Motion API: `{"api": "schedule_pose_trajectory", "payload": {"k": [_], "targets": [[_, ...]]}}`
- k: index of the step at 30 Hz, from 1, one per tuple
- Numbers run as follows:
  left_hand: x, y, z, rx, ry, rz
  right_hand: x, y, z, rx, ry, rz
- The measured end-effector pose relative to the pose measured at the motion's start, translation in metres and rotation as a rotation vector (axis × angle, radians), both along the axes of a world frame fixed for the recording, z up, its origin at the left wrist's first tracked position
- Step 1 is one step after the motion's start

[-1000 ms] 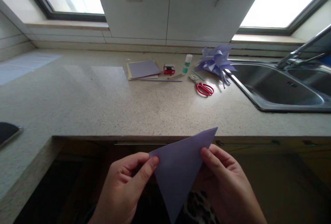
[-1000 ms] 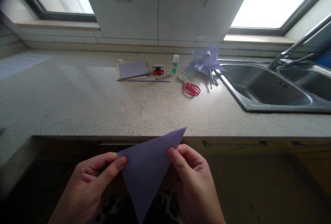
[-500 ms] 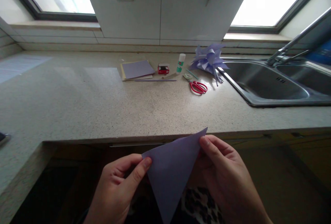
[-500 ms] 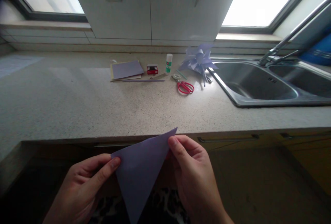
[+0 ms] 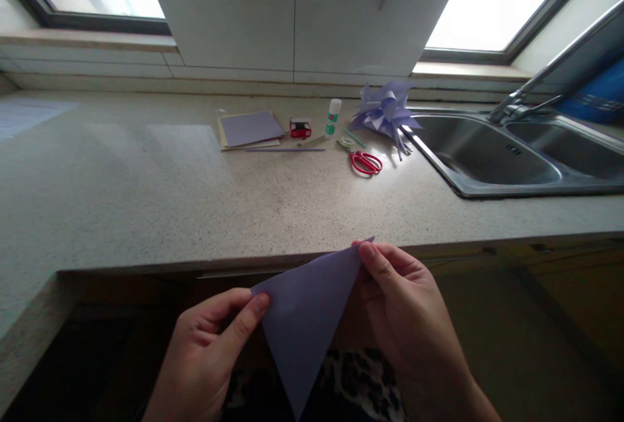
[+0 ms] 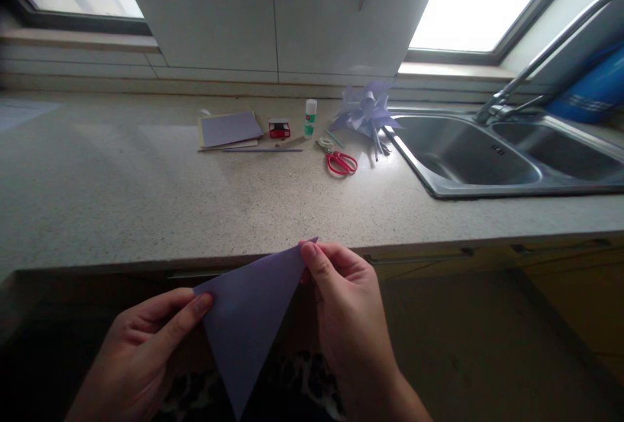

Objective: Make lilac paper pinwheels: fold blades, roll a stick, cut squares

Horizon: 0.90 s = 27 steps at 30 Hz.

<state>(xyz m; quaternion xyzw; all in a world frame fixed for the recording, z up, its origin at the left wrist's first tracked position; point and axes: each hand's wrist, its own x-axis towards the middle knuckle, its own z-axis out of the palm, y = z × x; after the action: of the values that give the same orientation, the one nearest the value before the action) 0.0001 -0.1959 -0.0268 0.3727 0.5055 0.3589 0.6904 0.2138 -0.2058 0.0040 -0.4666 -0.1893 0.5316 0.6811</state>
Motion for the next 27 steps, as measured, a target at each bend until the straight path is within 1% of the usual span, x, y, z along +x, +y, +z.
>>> {"api": "schedule_pose_trajectory", "payload": {"k": [3, 9, 14, 18, 21, 23, 27], "targets": [[0.0, -0.001, 0.001, 0.017, 0.005, 0.018, 0.0, 0.0, 0.001, 0.0, 0.013, -0.015], [-0.003, -0.003, 0.001, -0.008, -0.039, -0.006, 0.0, 0.001, 0.006, -0.055, 0.021, 0.044], [0.0, -0.003, 0.008, 0.099, 0.091, 0.013, 0.001, 0.001, 0.007, -0.048, 0.023, 0.007], [0.006, -0.004, 0.016, 0.126, 0.078, -0.016, 0.003, 0.004, 0.009, -0.087, 0.02, -0.034], [0.008, -0.005, 0.019, 0.144, 0.078, -0.026, 0.004, 0.004, 0.01, -0.11, 0.001, -0.062], [0.009, -0.006, 0.02, 0.154, 0.083, -0.032, 0.003, 0.001, 0.01, -0.14, 0.003, -0.02], [0.009, -0.006, 0.021, 0.143, 0.058, -0.058, -0.001, -0.011, 0.007, -0.245, 0.04, 0.206]]}}
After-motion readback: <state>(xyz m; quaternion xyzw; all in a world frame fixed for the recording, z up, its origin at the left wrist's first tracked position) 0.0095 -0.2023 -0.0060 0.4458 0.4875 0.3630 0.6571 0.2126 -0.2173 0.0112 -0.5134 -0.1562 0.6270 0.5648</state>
